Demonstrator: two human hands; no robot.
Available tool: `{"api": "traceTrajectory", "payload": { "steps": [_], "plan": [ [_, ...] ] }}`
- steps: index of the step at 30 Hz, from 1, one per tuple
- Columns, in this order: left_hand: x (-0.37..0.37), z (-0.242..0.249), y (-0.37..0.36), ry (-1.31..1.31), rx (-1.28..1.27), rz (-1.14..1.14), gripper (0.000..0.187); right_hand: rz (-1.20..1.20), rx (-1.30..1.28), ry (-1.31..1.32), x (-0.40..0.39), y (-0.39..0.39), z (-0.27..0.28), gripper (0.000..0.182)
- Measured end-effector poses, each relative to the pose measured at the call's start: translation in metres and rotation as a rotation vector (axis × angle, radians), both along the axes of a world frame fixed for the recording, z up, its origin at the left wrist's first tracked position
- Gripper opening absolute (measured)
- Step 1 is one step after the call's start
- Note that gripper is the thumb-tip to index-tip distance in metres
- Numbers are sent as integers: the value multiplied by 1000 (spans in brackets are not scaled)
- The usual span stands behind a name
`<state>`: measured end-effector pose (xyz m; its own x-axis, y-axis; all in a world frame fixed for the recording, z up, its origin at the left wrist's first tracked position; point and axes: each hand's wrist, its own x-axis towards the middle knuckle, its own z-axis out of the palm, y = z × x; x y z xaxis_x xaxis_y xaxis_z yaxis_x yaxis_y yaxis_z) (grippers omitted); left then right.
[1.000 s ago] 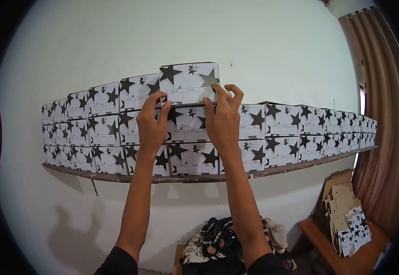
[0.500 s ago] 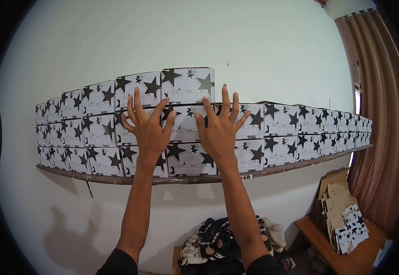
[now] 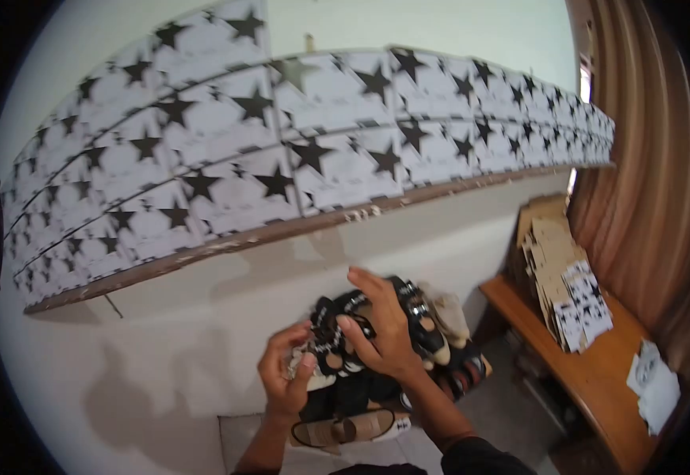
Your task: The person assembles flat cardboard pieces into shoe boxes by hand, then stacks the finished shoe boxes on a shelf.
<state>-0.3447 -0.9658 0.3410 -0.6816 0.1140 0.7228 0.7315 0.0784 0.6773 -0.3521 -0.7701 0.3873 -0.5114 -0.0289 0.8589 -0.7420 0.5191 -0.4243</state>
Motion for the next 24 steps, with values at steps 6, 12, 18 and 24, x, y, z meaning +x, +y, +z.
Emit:
{"api": "traceTrajectory", "payload": {
  "steps": [6, 12, 18, 24],
  "plan": [
    [18, -128, 96, -701, 32, -363, 32, -183, -302, -574, 62, 78, -174, 50],
    [60, -206, 205, -909, -55, -572, 36, -497, -530, -728, 183, 168, -264, 51],
    [136, -214, 339, -899, -162, -711, 38, -663, -621, -650, 286, 264, -277, 48],
    [195, -211, 451, -871, -207, -861, 39, -776, -678, -595, 355, 340, -277, 48]
  ]
}}
